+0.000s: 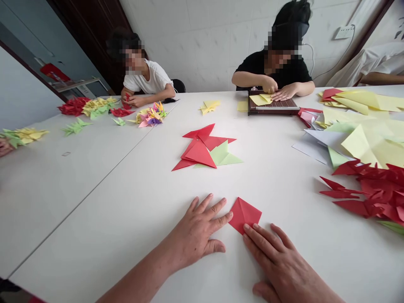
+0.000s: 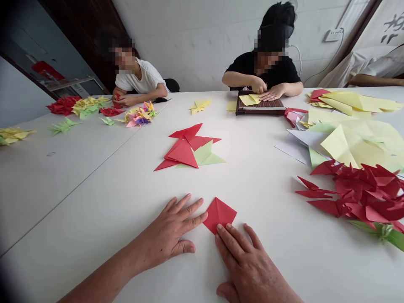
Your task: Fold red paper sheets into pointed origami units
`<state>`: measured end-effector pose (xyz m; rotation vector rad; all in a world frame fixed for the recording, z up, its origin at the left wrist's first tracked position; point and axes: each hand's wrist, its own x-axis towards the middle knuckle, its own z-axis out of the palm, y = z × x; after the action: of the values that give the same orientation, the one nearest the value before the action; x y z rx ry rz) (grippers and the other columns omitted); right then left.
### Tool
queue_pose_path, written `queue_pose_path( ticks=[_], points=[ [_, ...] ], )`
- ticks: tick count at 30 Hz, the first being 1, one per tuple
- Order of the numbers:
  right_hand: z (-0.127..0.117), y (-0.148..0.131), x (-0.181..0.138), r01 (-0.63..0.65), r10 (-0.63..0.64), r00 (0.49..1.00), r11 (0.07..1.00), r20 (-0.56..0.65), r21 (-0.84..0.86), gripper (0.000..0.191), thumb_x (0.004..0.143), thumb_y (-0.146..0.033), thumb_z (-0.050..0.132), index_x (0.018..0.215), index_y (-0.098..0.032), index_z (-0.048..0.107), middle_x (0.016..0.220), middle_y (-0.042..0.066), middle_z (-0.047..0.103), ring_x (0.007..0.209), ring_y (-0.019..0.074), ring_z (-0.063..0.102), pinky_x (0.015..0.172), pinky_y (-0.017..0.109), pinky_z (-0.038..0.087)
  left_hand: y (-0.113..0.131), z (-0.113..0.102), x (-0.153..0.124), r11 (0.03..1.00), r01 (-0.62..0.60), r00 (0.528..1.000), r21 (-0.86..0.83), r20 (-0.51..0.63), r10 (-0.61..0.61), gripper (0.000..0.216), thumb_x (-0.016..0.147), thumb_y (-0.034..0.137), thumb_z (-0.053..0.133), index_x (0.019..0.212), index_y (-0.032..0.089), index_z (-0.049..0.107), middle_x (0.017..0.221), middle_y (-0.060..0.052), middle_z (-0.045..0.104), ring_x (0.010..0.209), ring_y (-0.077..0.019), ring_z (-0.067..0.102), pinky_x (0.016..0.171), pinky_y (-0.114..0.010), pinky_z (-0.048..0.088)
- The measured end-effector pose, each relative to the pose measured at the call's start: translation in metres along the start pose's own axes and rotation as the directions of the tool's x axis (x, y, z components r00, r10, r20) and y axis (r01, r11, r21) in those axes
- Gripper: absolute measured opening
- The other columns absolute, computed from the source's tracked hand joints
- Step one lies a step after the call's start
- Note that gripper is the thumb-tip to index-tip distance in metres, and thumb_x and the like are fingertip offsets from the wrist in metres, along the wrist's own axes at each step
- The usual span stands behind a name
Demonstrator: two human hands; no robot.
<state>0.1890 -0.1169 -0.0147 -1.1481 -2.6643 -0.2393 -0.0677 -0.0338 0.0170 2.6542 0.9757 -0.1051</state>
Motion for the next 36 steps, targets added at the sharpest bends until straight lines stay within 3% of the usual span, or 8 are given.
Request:
queue_pose_path(
  ticks=[6,12,15,19,22,25,33,36],
  points=[
    [0.000,-0.010,0.004,-0.049,0.048,0.998,0.999,-0.045,-0.016,0.067,0.083,-0.055,0.054,0.132,-0.010,0.053,0.139,0.014,0.051,0.119,0.0296,0.051,0.096,0.046,0.032,-0.002,0.002,0.010,0.999,0.030,1.000,0.014,-0.009,-0.030,0.068,0.088,0.065,0.034,0.149,0.038,0.016,0.158,-0.001,0.016,0.144,-0.0359,0.011,0.110,-0.061,0.020],
    [0.008,-0.032,0.016,-0.290,0.293,0.956,0.954,-0.028,0.071,0.074,0.081,-0.064,0.055,0.132,-0.010,0.052,0.139,0.017,0.050,0.114,0.0302,0.053,0.091,0.044,0.039,0.010,0.010,0.023,0.991,0.104,0.985,-0.083,-0.131,-0.115,0.070,0.092,0.060,0.034,0.151,0.029,0.013,0.156,-0.008,0.022,0.144,-0.0325,0.014,0.112,-0.062,0.017],
    [0.006,-0.039,0.021,-0.341,0.343,0.939,0.931,0.007,0.128,0.069,0.081,-0.061,0.057,0.128,-0.012,0.055,0.140,0.017,0.049,0.116,0.0320,0.051,0.090,0.045,0.041,0.026,0.010,0.030,0.974,0.052,0.977,-0.220,-0.191,-0.095,0.055,0.096,0.047,0.036,0.147,0.030,0.027,0.154,-0.006,0.028,0.143,-0.0285,0.020,0.113,-0.057,0.023],
    [0.000,-0.033,0.021,-0.421,0.433,0.901,0.882,-0.012,0.213,0.043,0.090,-0.038,0.052,0.127,-0.016,0.055,0.136,0.014,0.053,0.114,0.0279,0.052,0.089,0.044,0.044,0.049,0.012,0.045,0.936,0.006,0.900,-0.352,-0.407,-0.159,0.037,0.094,0.027,0.044,0.130,0.025,0.052,0.134,-0.006,0.053,0.126,-0.0206,0.046,0.105,-0.040,0.042],
    [-0.001,-0.012,0.015,-0.516,0.542,0.834,0.832,-0.104,0.202,0.033,0.093,-0.026,0.043,0.121,-0.018,0.058,0.128,0.012,0.058,0.109,0.0267,0.055,0.086,0.045,0.045,0.057,0.015,0.052,0.946,-0.003,0.867,-0.325,-0.471,-0.160,0.032,0.089,0.020,0.052,0.120,0.023,0.058,0.117,-0.004,0.061,0.111,-0.0196,0.054,0.098,-0.038,0.047],
    [0.003,0.011,0.007,-0.590,0.616,0.775,0.785,-0.140,0.191,0.033,0.094,-0.026,0.039,0.120,-0.019,0.059,0.123,0.012,0.062,0.108,0.0268,0.056,0.085,0.045,0.045,0.057,0.018,0.053,0.966,0.030,0.872,-0.255,-0.466,-0.150,0.028,0.082,0.017,0.061,0.109,0.023,0.062,0.111,-0.003,0.063,0.104,-0.0210,0.056,0.093,-0.040,0.048],
    [0.009,0.023,0.003,-0.521,0.544,0.836,0.827,-0.067,0.212,0.036,0.093,-0.022,0.038,0.122,-0.025,0.059,0.125,0.008,0.062,0.113,0.0248,0.056,0.089,0.045,0.045,0.047,0.021,0.046,0.976,0.034,0.910,-0.215,-0.398,-0.119,0.043,0.072,0.041,0.076,0.110,0.024,0.063,0.118,-0.004,0.061,0.107,-0.0238,0.056,0.096,-0.043,0.044],
    [0.006,0.023,0.004,-0.531,0.553,0.831,0.818,-0.052,0.222,0.036,0.093,-0.021,0.037,0.121,-0.024,0.060,0.125,0.008,0.062,0.114,0.0243,0.056,0.090,0.045,0.046,0.044,0.020,0.045,0.977,0.020,0.913,-0.213,-0.395,-0.105,0.043,0.072,0.040,0.076,0.112,0.026,0.063,0.123,-0.003,0.060,0.110,-0.0238,0.056,0.097,-0.042,0.044]
  ],
)
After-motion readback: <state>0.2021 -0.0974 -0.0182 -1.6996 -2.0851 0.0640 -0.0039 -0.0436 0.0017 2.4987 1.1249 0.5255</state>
